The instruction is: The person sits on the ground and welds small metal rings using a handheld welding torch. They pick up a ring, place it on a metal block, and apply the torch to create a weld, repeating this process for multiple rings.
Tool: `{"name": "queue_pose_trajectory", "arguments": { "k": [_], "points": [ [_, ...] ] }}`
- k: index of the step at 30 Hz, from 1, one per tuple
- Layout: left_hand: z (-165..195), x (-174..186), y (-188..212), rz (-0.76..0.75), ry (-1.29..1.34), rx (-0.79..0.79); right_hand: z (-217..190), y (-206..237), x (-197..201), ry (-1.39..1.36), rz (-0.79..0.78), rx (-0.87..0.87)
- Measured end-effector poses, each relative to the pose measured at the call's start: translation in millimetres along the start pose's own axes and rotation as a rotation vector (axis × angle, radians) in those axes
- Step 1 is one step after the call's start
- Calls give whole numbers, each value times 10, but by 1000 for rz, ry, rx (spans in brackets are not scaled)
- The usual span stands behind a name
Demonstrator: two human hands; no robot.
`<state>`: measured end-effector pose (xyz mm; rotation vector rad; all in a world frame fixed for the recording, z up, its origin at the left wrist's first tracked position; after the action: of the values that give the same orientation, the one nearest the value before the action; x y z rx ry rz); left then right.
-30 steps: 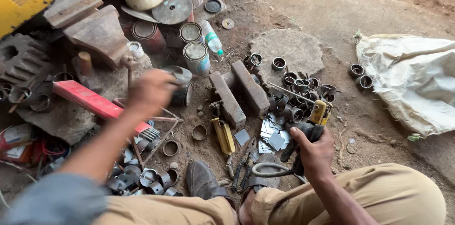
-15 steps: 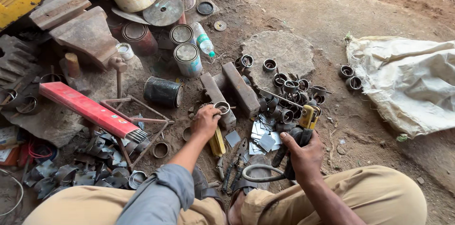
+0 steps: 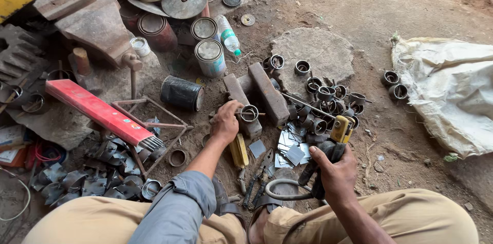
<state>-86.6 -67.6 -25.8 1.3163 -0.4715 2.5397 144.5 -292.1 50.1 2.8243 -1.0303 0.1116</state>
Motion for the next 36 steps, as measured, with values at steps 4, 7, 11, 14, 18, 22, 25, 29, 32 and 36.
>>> {"name": "queue_pose_trajectory", "arguments": {
  "k": [4, 7, 11, 14, 18, 22, 25, 29, 32, 36],
  "points": [
    [-99, 37, -78, -125, 62, 221, -7, 15, -11, -64, -21, -22],
    [-97, 46, -103, -158, 0, 224, 0, 25, -21, -52, -22, -41],
    [-114, -19, -128, -171, -43, 216, 27, 14, -36, -102, -32, -57],
    [-161, -62, -138, -145, -41, 169, 52, 2, -43, -139, -22, -46],
    [-234, -78, -122, -145, -11, 155, 83, -2, -53, -132, -15, -48],
    [-253, -88, -130, -168, -6, 158, 95, 5, -54, -78, -12, -42],
    [-245, -100, -144, -173, -15, 149, 95, 6, -49, -66, -1, -38],
    [-237, -121, -146, -150, -9, 139, 98, -2, -48, -76, -4, -40],
    [-252, -146, -144, -209, -17, 177, 105, -4, -49, -92, -18, -73],
    [-272, -124, -120, -136, 60, 183, 90, -1, -57, -127, -33, -49]
  ]
}}
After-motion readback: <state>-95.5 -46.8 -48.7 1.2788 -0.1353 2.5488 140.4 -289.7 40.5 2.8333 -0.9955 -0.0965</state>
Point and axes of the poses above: each hand's wrist, its own y-axis away from the middle knuckle, its own x-axis out of the back of the hand, z = x × y, the point moved 2 cm from there along -y, towards the middle knuckle, and after that the axes turned 6 degrees about -y, right-handed, at the moved point
